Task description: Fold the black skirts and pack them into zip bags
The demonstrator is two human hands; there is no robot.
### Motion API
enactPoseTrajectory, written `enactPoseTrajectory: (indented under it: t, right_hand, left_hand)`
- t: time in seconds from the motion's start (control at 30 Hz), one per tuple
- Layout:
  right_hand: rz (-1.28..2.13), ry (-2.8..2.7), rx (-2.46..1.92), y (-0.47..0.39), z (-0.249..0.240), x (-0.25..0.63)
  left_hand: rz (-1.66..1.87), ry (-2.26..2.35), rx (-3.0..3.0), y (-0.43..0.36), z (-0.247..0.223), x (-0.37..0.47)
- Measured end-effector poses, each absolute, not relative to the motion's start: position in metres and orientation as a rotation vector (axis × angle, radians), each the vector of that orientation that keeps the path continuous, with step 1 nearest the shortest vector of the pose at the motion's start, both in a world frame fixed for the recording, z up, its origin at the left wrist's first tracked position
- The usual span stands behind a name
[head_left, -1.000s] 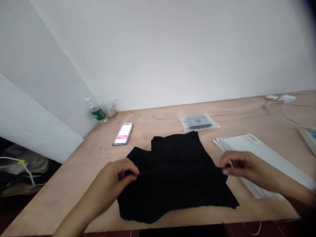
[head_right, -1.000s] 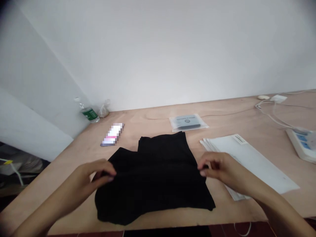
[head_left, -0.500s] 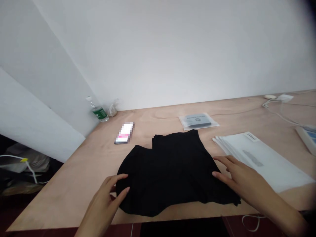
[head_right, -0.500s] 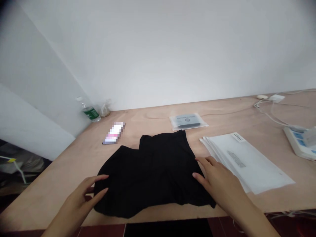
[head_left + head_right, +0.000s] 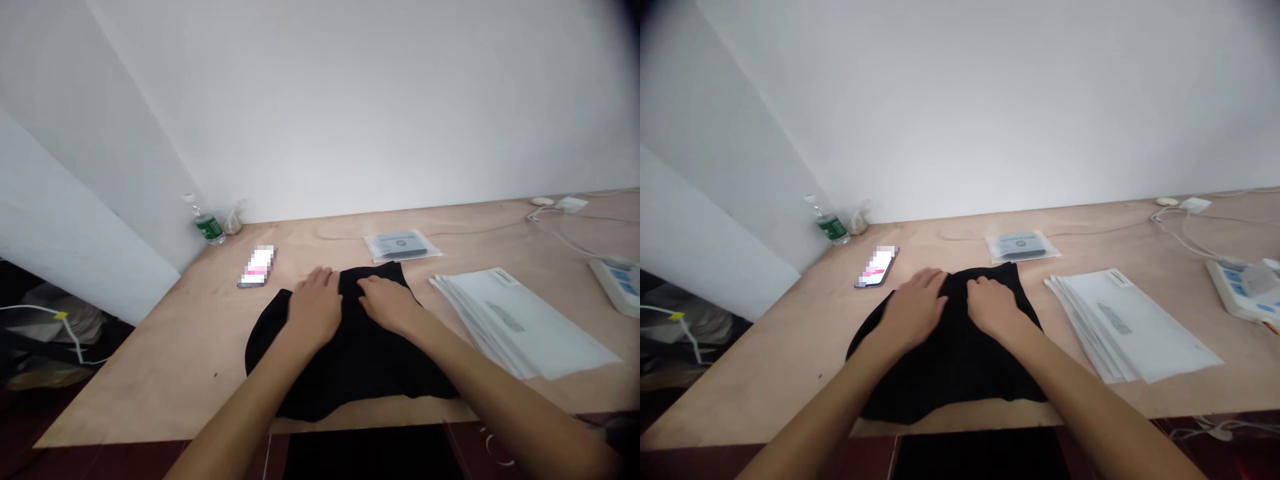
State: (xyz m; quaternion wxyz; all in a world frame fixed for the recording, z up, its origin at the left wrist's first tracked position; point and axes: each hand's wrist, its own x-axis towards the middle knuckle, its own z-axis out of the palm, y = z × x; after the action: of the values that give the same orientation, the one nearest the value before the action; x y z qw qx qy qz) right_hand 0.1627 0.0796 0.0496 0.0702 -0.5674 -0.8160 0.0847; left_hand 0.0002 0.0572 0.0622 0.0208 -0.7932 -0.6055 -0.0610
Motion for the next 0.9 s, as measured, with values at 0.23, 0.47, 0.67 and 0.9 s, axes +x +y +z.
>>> enactPoseTrajectory:
  t: [0.23, 0.47, 0.67, 0.9]
  right_hand:
    - [0.185, -2.409, -1.707, 0.114, -0.009, 0.132]
    - [0.165, -2.236, -1.893, 0.126, -0.035, 0.170]
    - [0.163, -1.999, -2.088, 0.136, -0.042, 0.185]
    - [0.266, -1.862, -2.095, 0.137, -0.044, 0.188]
  left_hand:
    - [-0.161, -1.928, -2.476, 0.115, -0.014, 0.018]
    - [-0.232, -2.095, -2.431, 0.114, -0.023, -0.018]
    - [-0.267, -2.157, -2.446, 0.113, -0.023, -0.033]
    - [-0.290, -2.152, -2.488, 0.110, -0.020, -0.038]
